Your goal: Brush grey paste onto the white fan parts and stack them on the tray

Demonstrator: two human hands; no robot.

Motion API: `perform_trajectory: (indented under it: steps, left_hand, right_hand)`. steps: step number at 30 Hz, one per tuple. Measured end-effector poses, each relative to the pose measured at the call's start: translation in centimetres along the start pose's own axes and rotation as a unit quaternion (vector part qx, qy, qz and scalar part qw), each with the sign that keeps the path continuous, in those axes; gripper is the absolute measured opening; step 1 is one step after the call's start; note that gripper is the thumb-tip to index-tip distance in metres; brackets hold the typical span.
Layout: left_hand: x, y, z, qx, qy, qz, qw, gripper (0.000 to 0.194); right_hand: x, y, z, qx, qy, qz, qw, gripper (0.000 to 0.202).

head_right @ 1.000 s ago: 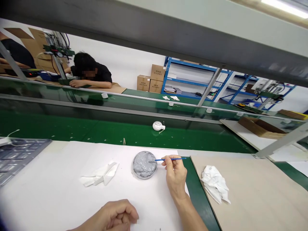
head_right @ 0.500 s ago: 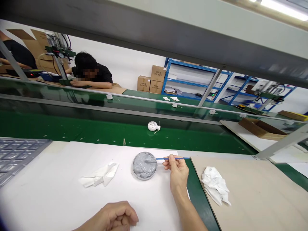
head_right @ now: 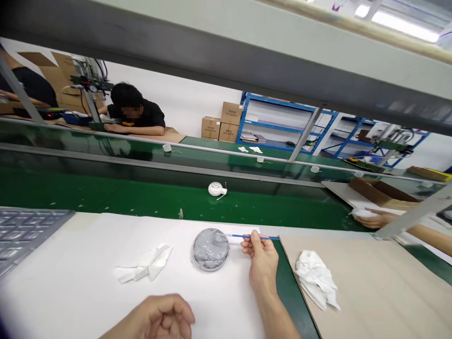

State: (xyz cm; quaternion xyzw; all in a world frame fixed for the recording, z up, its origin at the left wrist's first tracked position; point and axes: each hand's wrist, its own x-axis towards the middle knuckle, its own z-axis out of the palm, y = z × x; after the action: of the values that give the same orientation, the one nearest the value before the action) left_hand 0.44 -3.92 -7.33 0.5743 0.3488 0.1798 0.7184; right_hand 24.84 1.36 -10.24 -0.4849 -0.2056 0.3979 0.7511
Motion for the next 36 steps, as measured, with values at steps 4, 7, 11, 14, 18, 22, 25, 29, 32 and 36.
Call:
perform_trajectory:
  steps: [4,7,11,14,18,22,25,29,32,36]
  left_hand:
    - [1.5,4.4,-3.3,0.126,0.103,0.135,0.977,0.021]
    - [5.3,7.0,-6.9,0.360,0.196,0.207,0.888,0.028]
    - [12.2,8.2,-10.9,0.492,0.223,0.197,0.818,0.056]
    - [16.6,8.3,-12.4,0.565,0.220,0.182,0.774,0.071]
    - [20.6,8.1,-13.2,0.628,0.210,0.170,0.730,0.054]
    - [23.0,8.0,-14.3,0.648,0.211,0.150,0.716,0.042]
    - [23.9,8.2,-15.4,0.638,0.223,0.129,0.725,0.038]
    - [23.6,8.9,-17.1,0.595,0.257,0.109,0.753,0.035]
    - [21.6,9.5,-18.2,0.535,0.308,0.099,0.780,0.037]
    - [16.2,10.1,-18.2,0.411,0.371,0.090,0.828,0.059]
  right_hand:
    - [0.1,0.1,0.0,0.023,0.005,0.020,1.000,0.032]
    - [0.3,0.3,-0.1,0.033,-0.001,0.023,0.999,0.033]
    - [0.4,0.6,-0.3,0.040,-0.007,0.029,0.999,0.035]
    - [0.3,0.7,-0.1,0.041,-0.009,0.029,0.999,0.035]
    - [0.1,0.6,0.2,0.043,-0.010,0.025,0.999,0.034]
    - [0.2,0.6,0.1,0.041,-0.011,0.023,0.999,0.033]
    - [0.3,0.7,-0.1,0.038,-0.009,0.025,0.999,0.034]
    - [0.3,0.7,-0.1,0.029,0.003,0.021,0.999,0.037]
    - [0.3,0.6,0.1,0.023,0.005,0.023,0.999,0.039]
    - [0.2,0.5,0.3,0.025,0.011,0.019,0.999,0.041]
